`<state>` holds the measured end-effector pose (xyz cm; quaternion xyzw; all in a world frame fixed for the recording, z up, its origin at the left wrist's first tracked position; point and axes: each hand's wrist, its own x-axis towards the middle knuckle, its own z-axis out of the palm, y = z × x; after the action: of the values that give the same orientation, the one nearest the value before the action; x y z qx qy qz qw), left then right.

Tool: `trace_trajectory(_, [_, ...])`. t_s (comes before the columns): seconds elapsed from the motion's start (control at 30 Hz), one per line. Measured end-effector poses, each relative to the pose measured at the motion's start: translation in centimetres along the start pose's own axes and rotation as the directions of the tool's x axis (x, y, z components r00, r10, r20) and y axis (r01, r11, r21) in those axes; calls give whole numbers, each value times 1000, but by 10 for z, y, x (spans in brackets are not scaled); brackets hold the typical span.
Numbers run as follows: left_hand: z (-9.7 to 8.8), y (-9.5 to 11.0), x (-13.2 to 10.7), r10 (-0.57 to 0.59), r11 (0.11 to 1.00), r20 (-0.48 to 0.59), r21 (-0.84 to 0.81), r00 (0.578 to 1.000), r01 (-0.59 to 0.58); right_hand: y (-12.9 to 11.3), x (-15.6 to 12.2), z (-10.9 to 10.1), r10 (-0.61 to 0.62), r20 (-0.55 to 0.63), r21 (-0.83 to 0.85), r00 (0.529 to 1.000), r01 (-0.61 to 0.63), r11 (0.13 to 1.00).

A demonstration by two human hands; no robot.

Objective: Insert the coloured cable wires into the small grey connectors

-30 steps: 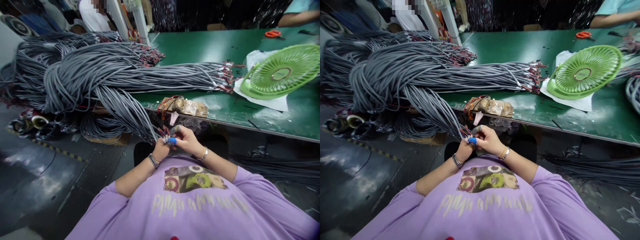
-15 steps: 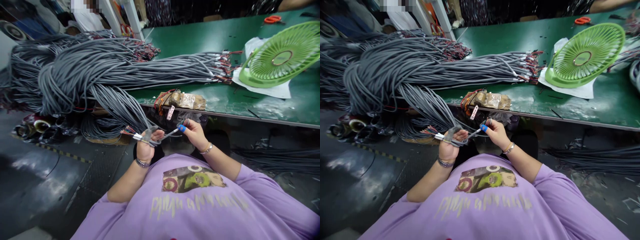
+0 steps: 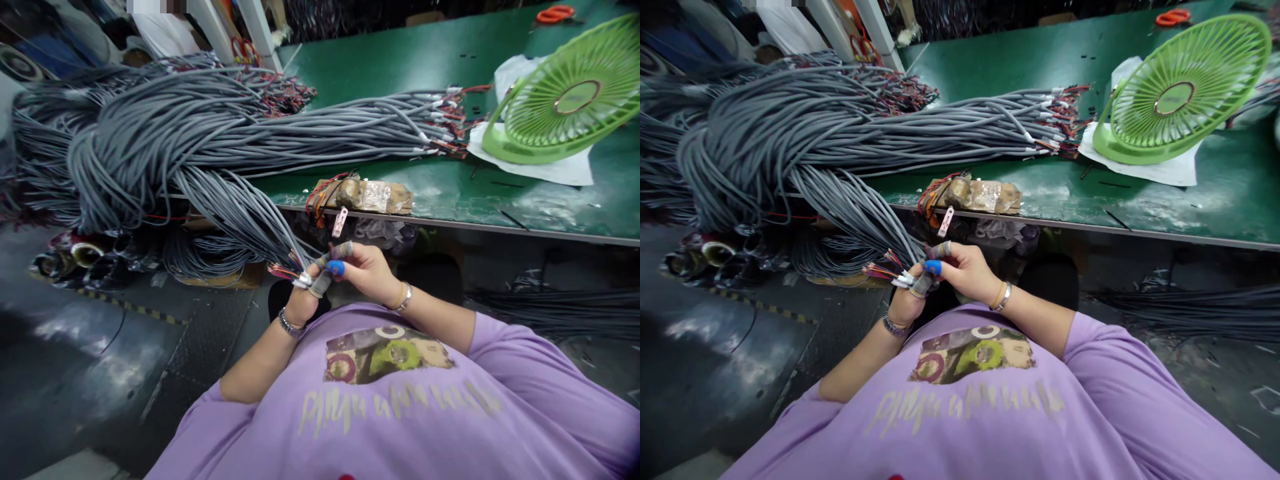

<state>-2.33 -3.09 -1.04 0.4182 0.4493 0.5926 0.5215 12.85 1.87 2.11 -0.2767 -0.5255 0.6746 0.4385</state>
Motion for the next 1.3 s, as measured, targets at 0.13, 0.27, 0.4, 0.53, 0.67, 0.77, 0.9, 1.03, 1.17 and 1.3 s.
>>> trace_trajectory(0.13, [4,10,7,-1,988,-62,-155,998,-8,16,-4,1,-140,60,-205,988,150,967])
trace_trajectory(0.27, [9,24,10,-10,964,-117,-266,993,-22,44,-3,-7,-126,246,-566,961,248,786])
trace_trajectory(0.4, [10,30,13,-29,955,-154,-297,988,-18,59,3,-7,-102,301,-686,948,289,668])
trace_trajectory(0.53, [2,37,14,-115,918,-205,-396,972,25,53,7,-4,-117,372,-651,921,349,674])
trace_trajectory(0.67, [-5,47,13,-194,869,-207,-489,959,71,44,10,2,-141,464,-634,875,439,637])
trace_trajectory(0.77, [-15,59,12,-192,851,-210,-522,959,56,46,10,0,-151,488,-661,860,476,580])
trace_trajectory(0.9, [-49,85,8,-44,815,-286,-564,957,-132,59,7,-20,-137,398,-674,907,391,626])
trace_trajectory(1.03, [-70,94,-2,12,818,-282,-550,959,-172,67,5,-39,-154,142,-530,978,207,822])
trace_trajectory(1.17, [-45,68,-4,-44,910,-159,-414,986,-26,61,6,-33,-148,108,-472,983,182,863])
trace_trajectory(1.3, [-8,37,7,-35,986,-190,-169,981,2,59,4,-20,-157,279,-482,947,280,830])
